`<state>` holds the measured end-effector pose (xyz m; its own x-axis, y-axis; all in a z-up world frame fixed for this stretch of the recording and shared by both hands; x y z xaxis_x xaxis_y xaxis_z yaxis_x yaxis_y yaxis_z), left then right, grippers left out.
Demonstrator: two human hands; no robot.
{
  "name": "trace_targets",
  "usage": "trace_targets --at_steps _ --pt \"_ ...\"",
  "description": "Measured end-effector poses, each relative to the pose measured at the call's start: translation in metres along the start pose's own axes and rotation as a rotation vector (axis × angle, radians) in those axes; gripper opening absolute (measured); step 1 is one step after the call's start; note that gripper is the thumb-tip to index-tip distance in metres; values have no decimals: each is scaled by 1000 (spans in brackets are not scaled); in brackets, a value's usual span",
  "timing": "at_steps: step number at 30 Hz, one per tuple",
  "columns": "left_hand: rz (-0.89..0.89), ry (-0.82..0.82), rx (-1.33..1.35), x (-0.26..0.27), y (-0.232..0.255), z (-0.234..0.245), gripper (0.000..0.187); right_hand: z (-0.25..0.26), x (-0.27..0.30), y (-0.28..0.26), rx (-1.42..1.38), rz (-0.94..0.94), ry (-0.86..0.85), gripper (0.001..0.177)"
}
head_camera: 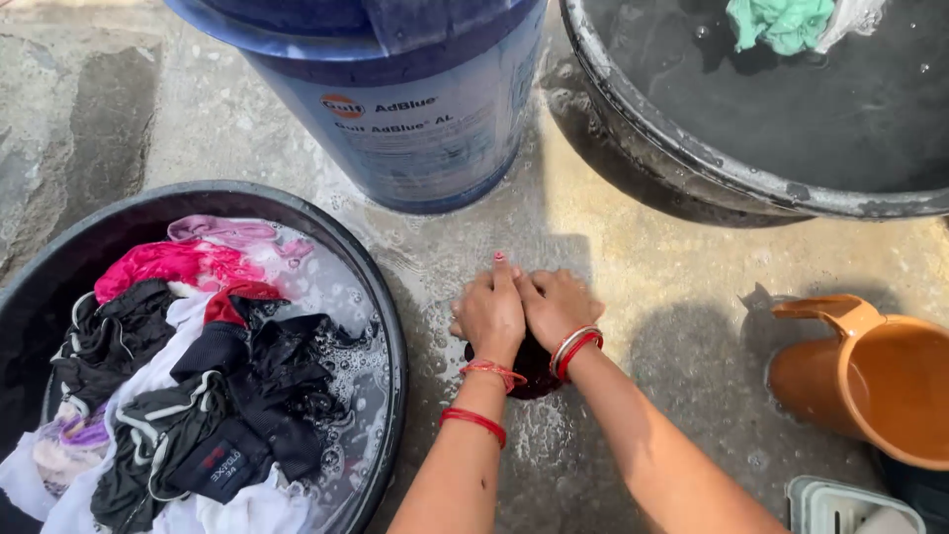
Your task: Hand washing clothes in basins outdoors.
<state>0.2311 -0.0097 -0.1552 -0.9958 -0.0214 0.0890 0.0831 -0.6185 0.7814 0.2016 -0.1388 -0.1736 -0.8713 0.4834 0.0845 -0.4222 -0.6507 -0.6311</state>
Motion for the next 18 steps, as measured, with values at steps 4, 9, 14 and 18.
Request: trace_targets --at_steps 4,9,14,18 --pt "-398 0 109 54 -25 1 44 7 74 5 -170 201 48 39" --pt "-542 24 -214 79 -10 2 38 15 88 3 57 156 131 36" --pt "36 19 -100 27 -3 7 48 4 21 0 93 -329 -51 41" --pt "-401 70 9 64 -21 -9 46 4 71 13 -108 -15 119 39"
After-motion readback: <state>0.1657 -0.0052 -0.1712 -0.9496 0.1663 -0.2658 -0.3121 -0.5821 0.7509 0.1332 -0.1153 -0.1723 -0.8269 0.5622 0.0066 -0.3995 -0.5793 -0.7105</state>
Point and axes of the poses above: each hand's wrist, its own x-axis away from the middle knuckle, its own z-axis out of the back of the hand, y = z × x, the point moved 6 cm from there along -x, towards the middle knuckle, and after that the axes turned 12 degrees about -z, right-handed, at the moved point
